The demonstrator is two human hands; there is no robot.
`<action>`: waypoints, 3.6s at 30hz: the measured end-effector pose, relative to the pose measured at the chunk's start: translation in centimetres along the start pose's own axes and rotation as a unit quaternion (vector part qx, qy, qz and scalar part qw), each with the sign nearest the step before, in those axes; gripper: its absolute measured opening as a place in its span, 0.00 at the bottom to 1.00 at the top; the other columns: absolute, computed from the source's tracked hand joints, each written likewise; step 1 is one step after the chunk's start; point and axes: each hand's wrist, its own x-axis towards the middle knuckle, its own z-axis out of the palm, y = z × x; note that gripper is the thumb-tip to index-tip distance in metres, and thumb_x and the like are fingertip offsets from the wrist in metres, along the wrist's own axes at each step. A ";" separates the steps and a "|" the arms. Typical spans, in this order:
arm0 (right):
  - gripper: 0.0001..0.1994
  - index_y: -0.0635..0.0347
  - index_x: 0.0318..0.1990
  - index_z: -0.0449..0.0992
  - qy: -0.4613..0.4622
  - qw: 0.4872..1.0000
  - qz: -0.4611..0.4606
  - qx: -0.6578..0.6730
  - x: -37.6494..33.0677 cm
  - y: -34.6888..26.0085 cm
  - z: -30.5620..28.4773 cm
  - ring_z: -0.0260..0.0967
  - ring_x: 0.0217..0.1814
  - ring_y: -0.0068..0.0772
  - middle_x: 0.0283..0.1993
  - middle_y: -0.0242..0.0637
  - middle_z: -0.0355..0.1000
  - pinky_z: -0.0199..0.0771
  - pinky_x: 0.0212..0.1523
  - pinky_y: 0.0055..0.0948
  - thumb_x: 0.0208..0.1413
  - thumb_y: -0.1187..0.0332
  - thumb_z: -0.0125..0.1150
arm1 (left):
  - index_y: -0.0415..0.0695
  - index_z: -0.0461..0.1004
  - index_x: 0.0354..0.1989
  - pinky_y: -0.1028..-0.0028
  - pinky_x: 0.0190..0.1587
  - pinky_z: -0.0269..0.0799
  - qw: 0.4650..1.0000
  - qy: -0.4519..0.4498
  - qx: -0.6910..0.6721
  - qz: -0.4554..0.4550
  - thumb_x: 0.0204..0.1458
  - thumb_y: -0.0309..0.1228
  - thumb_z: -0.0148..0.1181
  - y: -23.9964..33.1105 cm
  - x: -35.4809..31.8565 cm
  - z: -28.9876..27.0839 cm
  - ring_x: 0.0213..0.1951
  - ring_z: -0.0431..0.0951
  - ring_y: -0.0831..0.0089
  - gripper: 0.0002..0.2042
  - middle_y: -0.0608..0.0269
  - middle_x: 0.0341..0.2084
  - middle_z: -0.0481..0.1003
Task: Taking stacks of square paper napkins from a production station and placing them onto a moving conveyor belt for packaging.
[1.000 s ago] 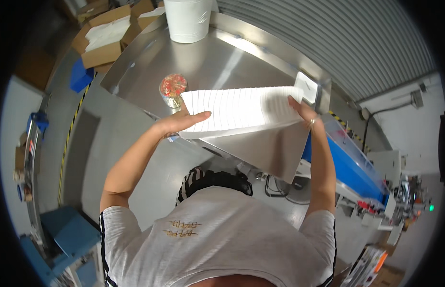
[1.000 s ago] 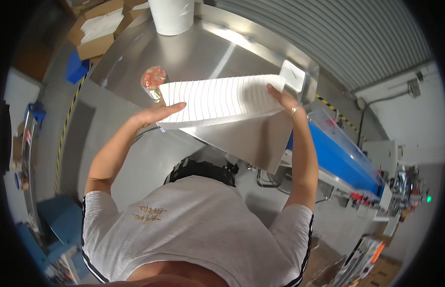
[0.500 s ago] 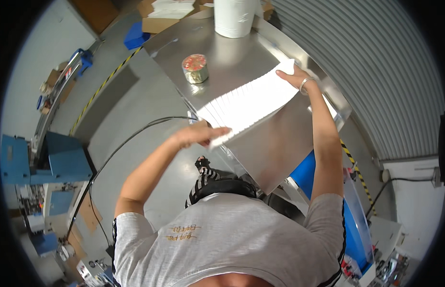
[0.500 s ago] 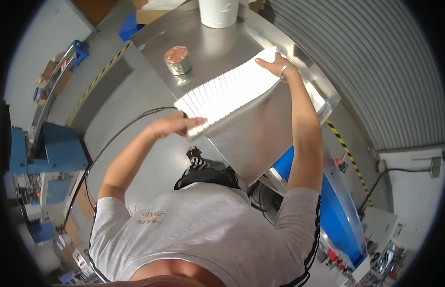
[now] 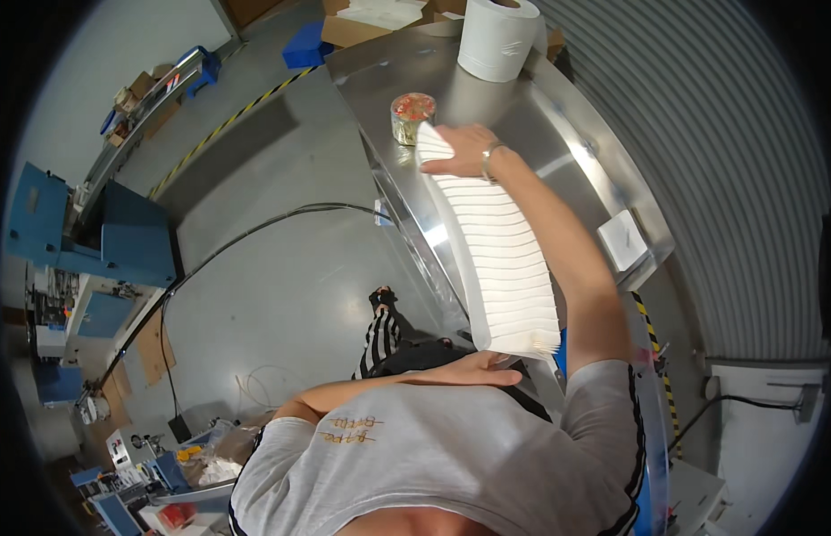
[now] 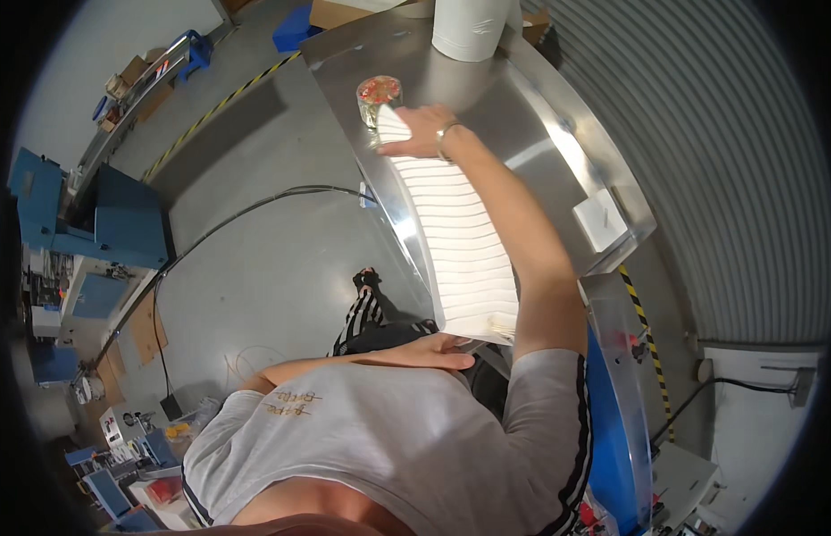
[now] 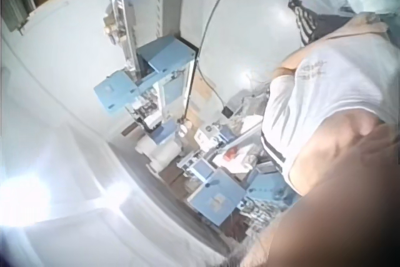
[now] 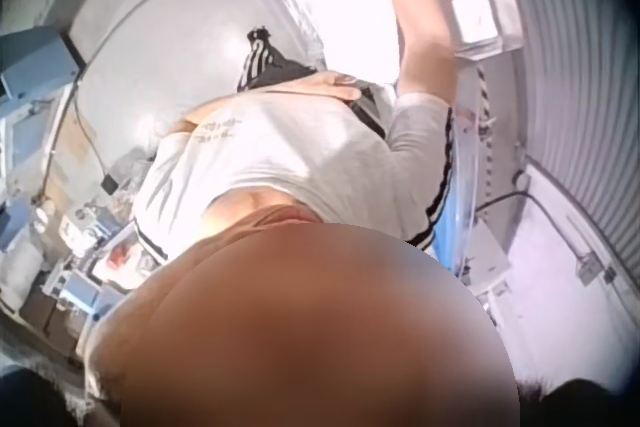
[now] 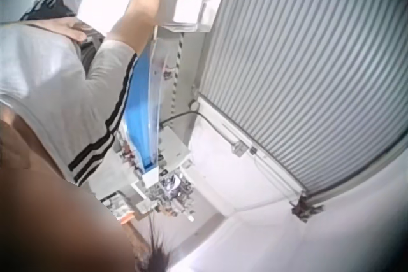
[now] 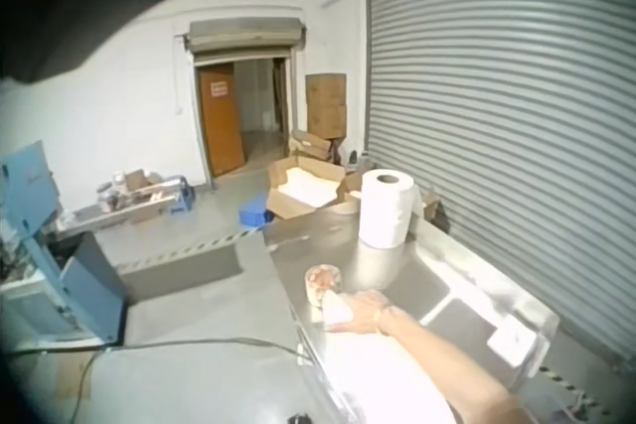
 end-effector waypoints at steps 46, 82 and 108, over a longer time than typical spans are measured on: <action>0.26 0.55 0.60 0.65 0.398 0.752 0.295 0.435 -33.8 -5.7 14.8 0.65 0.57 0.30 0.58 0.38 0.66 0.66 0.54 0.29 0.50 0.72 0.61 | 0.42 0.71 0.50 0.54 0.57 0.56 0.544 0.196 0.753 0.313 0.45 0.20 0.58 2.5 5.7 0.5 0.58 0.61 0.48 0.21 0.50 0.53 0.66; 0.15 0.60 0.49 0.68 0.356 0.672 0.297 0.577 -36.4 -4.1 16.4 0.65 0.40 0.17 0.39 0.29 0.70 0.67 0.42 0.20 0.57 0.66 0.59 | 0.43 0.70 0.51 0.50 0.61 0.47 0.560 0.225 0.738 0.302 0.48 0.23 0.60 4.4 5.3 0.1 0.64 0.50 0.44 0.19 0.44 0.62 0.54; 0.21 0.67 0.32 0.71 0.410 0.532 0.674 0.307 -42.4 -2.0 18.6 0.67 0.28 0.30 0.25 0.42 0.70 0.67 0.31 0.31 0.55 0.51 0.57 | 0.39 0.73 0.47 0.52 0.59 0.54 0.565 0.218 0.733 0.309 0.46 0.17 0.56 5.7 4.9 -3.1 0.59 0.58 0.44 0.17 0.44 0.56 0.61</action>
